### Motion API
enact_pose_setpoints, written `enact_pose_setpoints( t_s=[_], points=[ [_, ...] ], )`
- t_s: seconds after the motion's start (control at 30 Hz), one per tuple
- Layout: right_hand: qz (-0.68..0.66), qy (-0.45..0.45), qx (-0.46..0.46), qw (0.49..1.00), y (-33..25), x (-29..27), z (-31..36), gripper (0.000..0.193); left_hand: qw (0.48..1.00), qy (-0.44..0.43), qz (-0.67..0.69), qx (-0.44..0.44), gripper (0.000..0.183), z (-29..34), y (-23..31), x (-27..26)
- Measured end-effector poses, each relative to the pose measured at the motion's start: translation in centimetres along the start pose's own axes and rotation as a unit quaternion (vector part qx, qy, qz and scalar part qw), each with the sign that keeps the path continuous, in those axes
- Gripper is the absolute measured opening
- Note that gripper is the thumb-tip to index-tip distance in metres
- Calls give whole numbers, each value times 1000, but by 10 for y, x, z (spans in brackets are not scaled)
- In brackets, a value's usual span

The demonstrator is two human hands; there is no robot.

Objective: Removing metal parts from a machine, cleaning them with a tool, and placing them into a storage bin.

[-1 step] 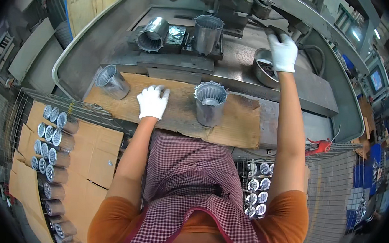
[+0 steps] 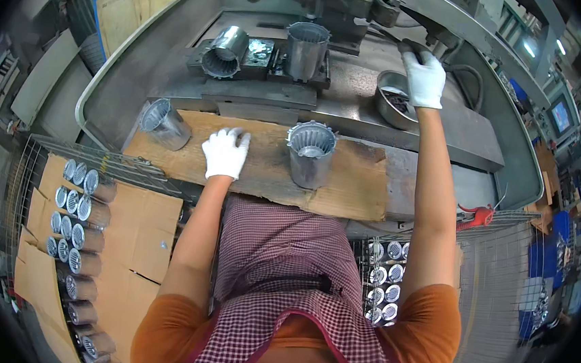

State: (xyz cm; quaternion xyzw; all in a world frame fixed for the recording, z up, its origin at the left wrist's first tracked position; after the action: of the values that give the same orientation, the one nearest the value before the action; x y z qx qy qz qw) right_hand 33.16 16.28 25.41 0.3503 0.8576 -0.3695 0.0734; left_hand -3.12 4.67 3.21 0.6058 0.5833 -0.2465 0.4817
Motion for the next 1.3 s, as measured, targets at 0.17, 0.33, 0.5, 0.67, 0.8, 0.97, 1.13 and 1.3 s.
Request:
enact_pose_setpoints(
  t_s=[0.17, 0.33, 0.5, 0.67, 0.8, 0.97, 1.13, 1.3],
  points=[
    [110, 19, 48, 993, 47, -44, 5, 37, 995, 50, 80, -19, 37, 0, -9, -10],
    [355, -124, 137, 916, 98, -63, 24, 30, 903, -44, 419, -84, 58, 12, 19, -13],
    [321, -152, 144, 923, 129, -61, 54, 35, 950, -133, 263, 103, 74, 27, 115, -47],
    [21, -57, 171, 983, 138, -68, 81, 35, 966, -141, 198, 91, 47, 33, 121, -44],
    [188, -43, 161, 968, 140, -82, 104, 62, 926, -15, 183, 329, 40, 62, 156, -92],
    [82, 36, 173, 981, 128, -115, 159, 69, 888, 24, 257, 381, 40, 88, 175, -132],
    [-57, -51, 250, 965, 102, -126, 240, 55, 862, 1, 293, 413, 38, 113, 189, -147],
    [-478, -155, 426, 752, 78, -106, 329, 70, 831, -27, 335, 442, 33, 137, 217, -155]
  ],
)
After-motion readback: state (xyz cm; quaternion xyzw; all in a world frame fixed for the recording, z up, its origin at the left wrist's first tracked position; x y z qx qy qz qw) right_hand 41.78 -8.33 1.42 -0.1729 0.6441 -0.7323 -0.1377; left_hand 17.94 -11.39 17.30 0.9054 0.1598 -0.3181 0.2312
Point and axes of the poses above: each hand's wrist, its own z-axis away from the middle knuckle, its own x-axis out of the palm, y = z × x, the point moved 6 cm from there along -z, towards the middle knuckle, and after that the axes turned 1 degree about -z, right-handed, at the moved point
